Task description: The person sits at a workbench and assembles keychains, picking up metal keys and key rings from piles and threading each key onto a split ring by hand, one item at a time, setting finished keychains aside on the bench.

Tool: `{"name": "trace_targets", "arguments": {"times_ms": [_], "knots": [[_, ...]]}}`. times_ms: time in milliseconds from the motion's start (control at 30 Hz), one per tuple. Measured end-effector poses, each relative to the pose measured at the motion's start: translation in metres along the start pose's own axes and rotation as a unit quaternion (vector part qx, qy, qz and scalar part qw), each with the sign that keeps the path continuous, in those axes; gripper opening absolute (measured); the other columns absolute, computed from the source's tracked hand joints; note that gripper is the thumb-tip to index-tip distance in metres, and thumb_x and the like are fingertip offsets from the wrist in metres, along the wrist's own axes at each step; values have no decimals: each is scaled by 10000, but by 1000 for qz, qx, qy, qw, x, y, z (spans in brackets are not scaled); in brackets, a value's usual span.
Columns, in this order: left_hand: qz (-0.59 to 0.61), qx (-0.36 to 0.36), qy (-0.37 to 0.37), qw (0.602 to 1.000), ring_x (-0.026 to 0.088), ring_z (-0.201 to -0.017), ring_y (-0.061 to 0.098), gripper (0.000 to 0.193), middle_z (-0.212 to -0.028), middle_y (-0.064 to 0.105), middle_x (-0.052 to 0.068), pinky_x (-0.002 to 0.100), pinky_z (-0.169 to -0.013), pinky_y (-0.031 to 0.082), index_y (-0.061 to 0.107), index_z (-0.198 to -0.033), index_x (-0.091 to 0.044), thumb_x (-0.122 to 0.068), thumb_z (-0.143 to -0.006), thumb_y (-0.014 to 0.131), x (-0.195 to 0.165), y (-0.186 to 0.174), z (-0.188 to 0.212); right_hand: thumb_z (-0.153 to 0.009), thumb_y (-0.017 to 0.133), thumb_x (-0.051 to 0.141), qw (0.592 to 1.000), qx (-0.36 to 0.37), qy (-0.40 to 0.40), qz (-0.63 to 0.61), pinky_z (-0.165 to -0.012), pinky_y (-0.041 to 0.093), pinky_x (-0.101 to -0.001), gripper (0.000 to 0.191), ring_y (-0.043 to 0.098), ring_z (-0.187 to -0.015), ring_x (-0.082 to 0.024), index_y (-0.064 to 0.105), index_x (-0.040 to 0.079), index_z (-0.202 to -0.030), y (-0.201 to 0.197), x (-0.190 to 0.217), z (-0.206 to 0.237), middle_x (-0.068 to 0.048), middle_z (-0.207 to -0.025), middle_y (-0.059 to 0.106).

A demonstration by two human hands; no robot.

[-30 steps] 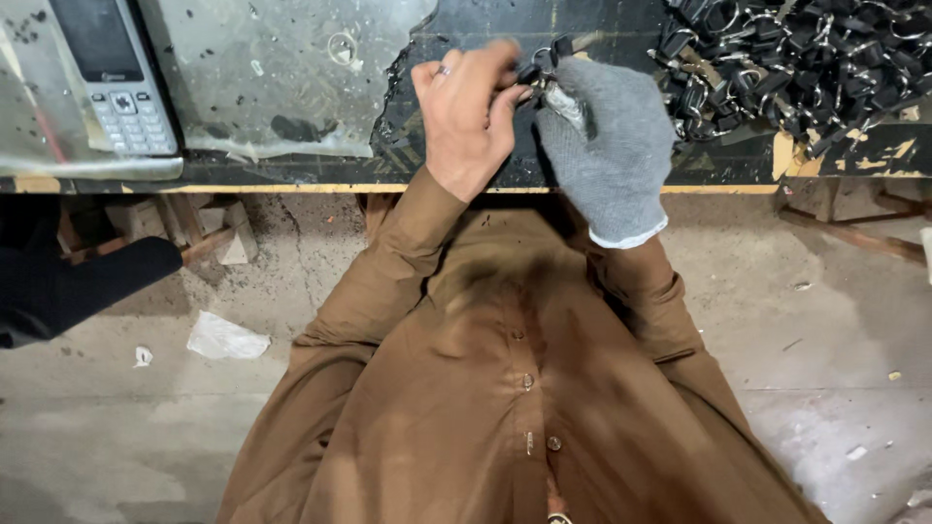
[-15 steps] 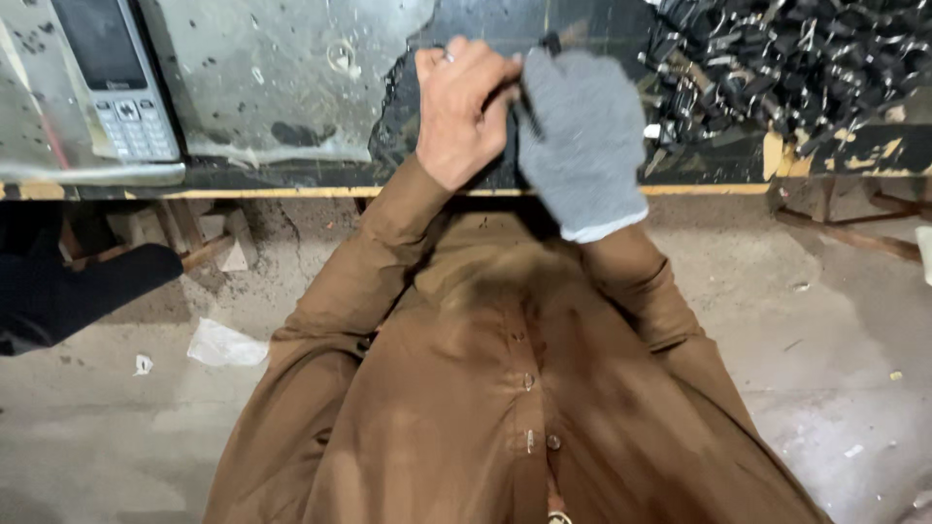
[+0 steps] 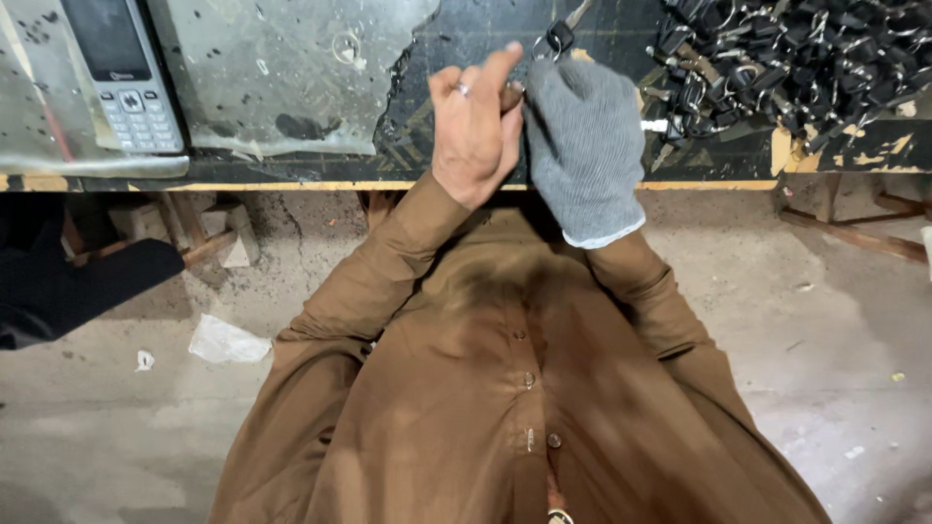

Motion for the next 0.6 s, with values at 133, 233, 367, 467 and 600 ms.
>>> {"name": "trace_targets", "arguments": {"times_ms": [133, 233, 367, 467, 600], "knots": [[7, -23, -25, 999, 195, -937, 592, 680, -990, 609, -3, 392, -1017, 365, 392, -1480, -39, 71, -869, 670, -3, 4, 6, -988, 736, 82, 995, -55, -49, -68, -960, 511, -451, 306, 633, -1111, -386, 666, 39, -1283, -9, 0, -4, -168, -1162, 674], [3, -23, -40, 999, 192, -945, 596, 685, -988, 609, -9, 391, -1027, 358, 390, -1488, -45, 67, -870, 664, -3, 6, 10, -1002, 736, 88, 993, -32, -28, -108, -935, 532, -433, 252, 659, -1088, -361, 676, 51, -1243, -6, -7, -5, -150, -1134, 689], [49, -16, -65, 997, 148, -884, 590, 664, -946, 610, -40, 401, -1041, 368, 401, -1483, -50, 69, -882, 659, 0, 5, 7, -1012, 743, 92, 990, -36, -28, -130, -934, 552, -415, 251, 675, -1091, -340, 683, 61, -1254, -5, -10, -4, -143, -1152, 703], [14, -19, -67, 997, 174, -907, 608, 570, -925, 622, -9, 399, -1017, 373, 475, -1378, -95, 47, -866, 682, 3, -3, 1, -1002, 745, 73, 990, -70, -57, -110, -964, 538, -432, 301, 646, -1137, -356, 667, 52, -1291, -10, -3, 4, -151, -1197, 681], [-140, -17, -12, 990, 246, -965, 585, 462, -945, 613, 65, 394, -972, 357, 550, -1260, -157, 8, -857, 705, 6, -20, -2, -941, 780, 127, 989, -98, -76, -87, -930, 514, -430, 354, 619, -1079, -356, 646, 62, -1263, -15, 5, 18, -149, -1193, 648]]}}
Point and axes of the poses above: each hand's wrist, its own z-axis away from the middle knuckle, its own y-axis out of the palm, x = y × z, the point moved 6 cm from there along -z, towards the middle knuckle
